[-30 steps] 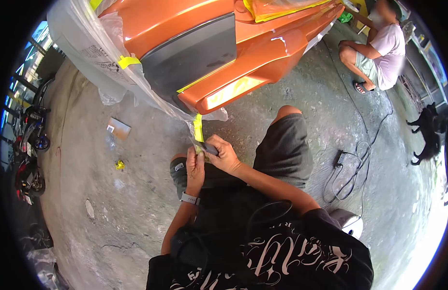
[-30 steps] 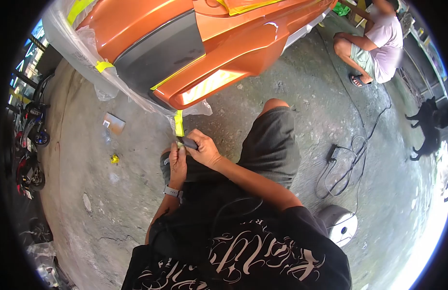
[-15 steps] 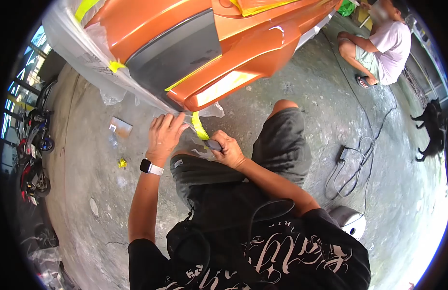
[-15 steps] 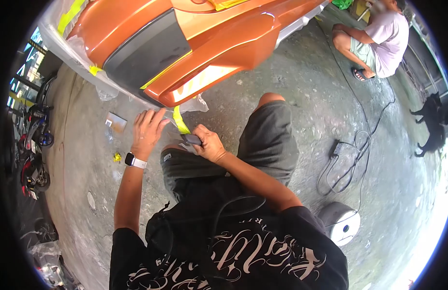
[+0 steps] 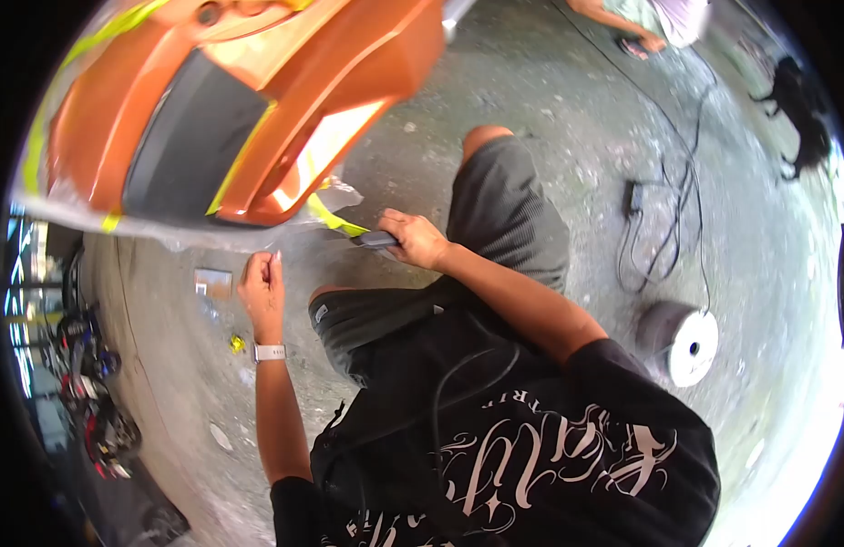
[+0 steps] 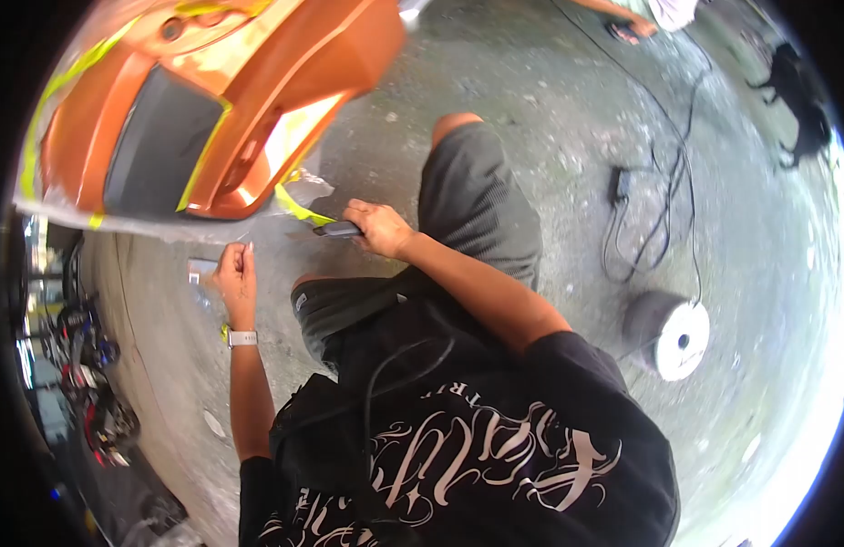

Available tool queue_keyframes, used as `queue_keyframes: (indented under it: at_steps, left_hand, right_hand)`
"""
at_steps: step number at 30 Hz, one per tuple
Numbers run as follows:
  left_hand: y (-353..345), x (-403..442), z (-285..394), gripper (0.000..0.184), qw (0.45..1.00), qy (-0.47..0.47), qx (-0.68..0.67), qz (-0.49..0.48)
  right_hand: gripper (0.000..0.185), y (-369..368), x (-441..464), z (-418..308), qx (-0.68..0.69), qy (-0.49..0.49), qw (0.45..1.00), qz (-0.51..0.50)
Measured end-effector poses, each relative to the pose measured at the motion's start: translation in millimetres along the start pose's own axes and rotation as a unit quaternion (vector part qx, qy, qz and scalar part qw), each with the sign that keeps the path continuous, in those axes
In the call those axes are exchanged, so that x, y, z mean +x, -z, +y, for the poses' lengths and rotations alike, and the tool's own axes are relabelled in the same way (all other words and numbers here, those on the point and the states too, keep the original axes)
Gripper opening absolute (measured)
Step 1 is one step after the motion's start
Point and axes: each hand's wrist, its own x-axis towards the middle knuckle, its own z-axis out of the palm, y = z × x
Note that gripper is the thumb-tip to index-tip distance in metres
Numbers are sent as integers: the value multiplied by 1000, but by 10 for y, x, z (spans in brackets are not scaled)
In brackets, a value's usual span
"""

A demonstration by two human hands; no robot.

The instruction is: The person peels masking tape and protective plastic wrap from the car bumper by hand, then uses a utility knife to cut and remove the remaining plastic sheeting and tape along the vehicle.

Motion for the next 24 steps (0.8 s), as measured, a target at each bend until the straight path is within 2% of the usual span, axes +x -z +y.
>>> queue_keyframes:
  at_steps: [3, 5, 7, 10, 12, 17, 19, 24]
  left_hand:
    - [-243, -59, 231, 15, 998, 13, -55, -35]
    - [-378, 7, 383, 13, 997, -26, -49, -51]
    - [-482, 108, 527, 16, 989, 13, -132, -67]
    - [-616, 225, 452, 22, 985, 28, -153, -76]
    - [-648, 237, 376, 23, 985, 41, -142, -86]
    - [-786, 211, 359, 24, 983, 86, -142, -83]
    - [-838, 229, 393, 25, 974, 103, -184, -86]
    - [-1075, 305, 765, 25, 967, 98, -220, -87]
  right_hand:
    - [28, 1, 9, 65, 20, -14, 999, 25]
    - [28, 3, 13, 125, 26, -34, 998, 34]
    - [28, -2, -6, 159, 32, -50, 997, 43]
    - [26, 16, -29, 226, 46, -87, 993, 65]
    - [23, 52, -57, 296, 56, -165, 982, 69]
    - [22, 130, -131, 430, 54, -269, 958, 87]
    - [19, 134, -140, 474, 69, -338, 931, 117]
    - [17, 82, -127, 558, 92, -405, 902, 117]
